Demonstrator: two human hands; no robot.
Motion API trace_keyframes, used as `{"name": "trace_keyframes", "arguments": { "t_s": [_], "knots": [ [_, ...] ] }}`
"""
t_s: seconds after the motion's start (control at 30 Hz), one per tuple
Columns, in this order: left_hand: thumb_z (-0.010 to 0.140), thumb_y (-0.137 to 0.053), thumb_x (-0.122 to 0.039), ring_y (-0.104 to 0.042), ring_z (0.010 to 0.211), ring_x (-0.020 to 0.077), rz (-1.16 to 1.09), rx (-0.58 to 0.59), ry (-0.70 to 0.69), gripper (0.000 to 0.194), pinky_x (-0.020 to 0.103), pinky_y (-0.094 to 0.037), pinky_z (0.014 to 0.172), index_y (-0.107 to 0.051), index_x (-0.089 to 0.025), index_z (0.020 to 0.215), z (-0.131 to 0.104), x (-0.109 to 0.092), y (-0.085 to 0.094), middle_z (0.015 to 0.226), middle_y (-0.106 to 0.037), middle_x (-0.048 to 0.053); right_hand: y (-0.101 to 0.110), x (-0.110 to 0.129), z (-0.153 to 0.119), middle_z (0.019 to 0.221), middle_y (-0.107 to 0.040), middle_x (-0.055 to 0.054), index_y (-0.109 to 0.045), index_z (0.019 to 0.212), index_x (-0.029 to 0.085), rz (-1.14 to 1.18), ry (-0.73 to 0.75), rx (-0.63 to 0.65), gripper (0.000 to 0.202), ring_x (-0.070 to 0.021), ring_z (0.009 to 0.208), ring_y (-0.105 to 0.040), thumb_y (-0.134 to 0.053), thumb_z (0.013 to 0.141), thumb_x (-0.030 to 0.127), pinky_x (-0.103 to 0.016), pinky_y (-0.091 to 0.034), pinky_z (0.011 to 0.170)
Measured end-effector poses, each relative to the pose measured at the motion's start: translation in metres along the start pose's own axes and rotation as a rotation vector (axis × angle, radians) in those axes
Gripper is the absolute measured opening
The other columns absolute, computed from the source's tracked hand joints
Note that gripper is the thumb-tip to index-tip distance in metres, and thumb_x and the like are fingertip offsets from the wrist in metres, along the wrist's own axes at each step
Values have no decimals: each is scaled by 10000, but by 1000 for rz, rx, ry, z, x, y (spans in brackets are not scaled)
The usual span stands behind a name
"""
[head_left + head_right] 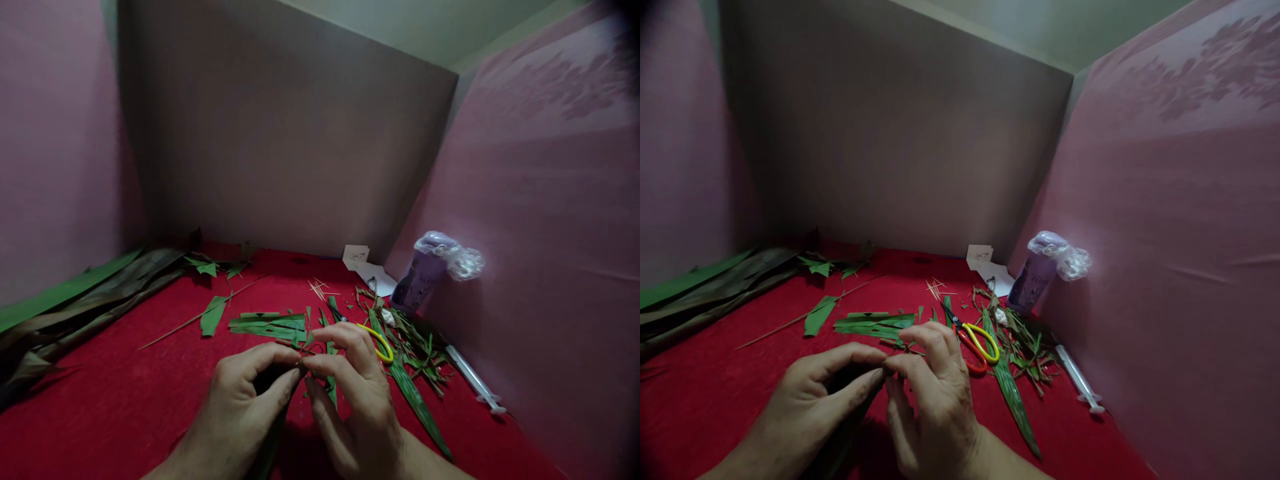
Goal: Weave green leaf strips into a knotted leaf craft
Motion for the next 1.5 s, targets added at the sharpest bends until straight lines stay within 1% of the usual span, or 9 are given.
{"name": "trace_keyframes", "arguments": {
  "t_s": [0.27, 0.37, 0.43, 0.53, 0.67, 0.8, 1.0, 1.3, 1.5],
  "knots": [
    [756, -621, -205, -666, 710, 167, -33, 7, 51, 107, 221, -508, 661, -725, -231, 751, 0, 2, 1, 733, -738, -12, -2, 3, 0, 1119, -488, -101, -568, 968, 182, 18, 4, -5, 276, -259, 1064, -451, -503, 741, 38, -459, -368, 915],
    [739, -641, -229, -656, 688, 173, -77, -9, 118, 84, 231, -503, 643, -722, -213, 727, 1, 6, 2, 708, -734, -6, 0, 3, 1, 1104, -502, -101, -571, 997, 180, 35, 0, -29, 295, -247, 1045, -467, -493, 756, 29, -443, -382, 900],
    [723, -662, -257, -647, 668, 174, -129, -23, 173, 81, 238, -502, 625, -718, -198, 722, 2, 11, 4, 699, -730, 1, 5, 1, 2, 1082, -515, -104, -570, 1004, 176, 53, -21, -82, 283, -240, 1025, -486, -486, 774, 34, -426, -398, 874],
    [697, -694, -286, -621, 617, 153, -218, -48, 232, 99, 225, -490, 588, -710, -189, 696, 3, 16, 6, 655, -709, -8, 8, -5, 3, 958, -565, -88, -575, 929, 175, 91, -89, -143, 177, -216, 923, -538, -483, 820, 69, -378, -430, 785],
    [662, -723, -304, -587, 565, 130, -295, -80, 290, 116, 200, -469, 537, -706, -190, 669, 3, 20, 8, 598, -684, -24, 0, -11, 1, 774, -594, -62, -571, 840, 167, 94, -140, -118, 24, -196, 736, -555, -556, 827, 154, -333, -423, 661],
    [651, -735, -297, -588, 573, 127, -308, -96, 288, 115, 199, -471, 554, -710, -191, 687, 3, 20, 8, 611, -685, -27, -7, -15, -2, 682, -573, -38, -544, 756, 173, 71, -154, -100, 80, -172, 636, -517, -544, 834, 151, -295, -380, 593],
    [626, -753, -297, -599, 601, 133, -345, -134, 311, 140, 202, -474, 565, -699, -183, 684, 2, 21, 8, 624, -690, -20, -9, -15, -5, 644, -519, -25, -478, 703, 173, 91, -169, -62, 155, -154, 600, -475, -491, 854, 144, -278, -337, 562],
    [631, -750, -323, -610, 611, 142, -356, -136, 316, 177, 220, -478, 581, -682, -177, 704, 2, 25, 8, 644, -701, -3, -14, -16, -6, 650, -527, -32, -471, 709, 173, 99, -192, 6, 170, -160, 609, -489, -431, 873, 157, -279, -344, 561],
    [621, -758, -304, -607, 605, 135, -374, -131, 303, 152, 205, -476, 582, -692, -189, 694, 4, 26, 9, 636, -699, -17, -15, -18, -7, 636, -549, -10, -498, 717, 174, 159, -221, -23, 151, -137, 597, -518, -482, 864, 144, -251, -371, 567]
  ]
}}
Point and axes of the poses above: each hand's wrist, its own z-axis towards the middle knuckle, its own y-axis out of the back of the hand, x = y × z, the point moved 7 cm from there along z, towards the middle knuckle
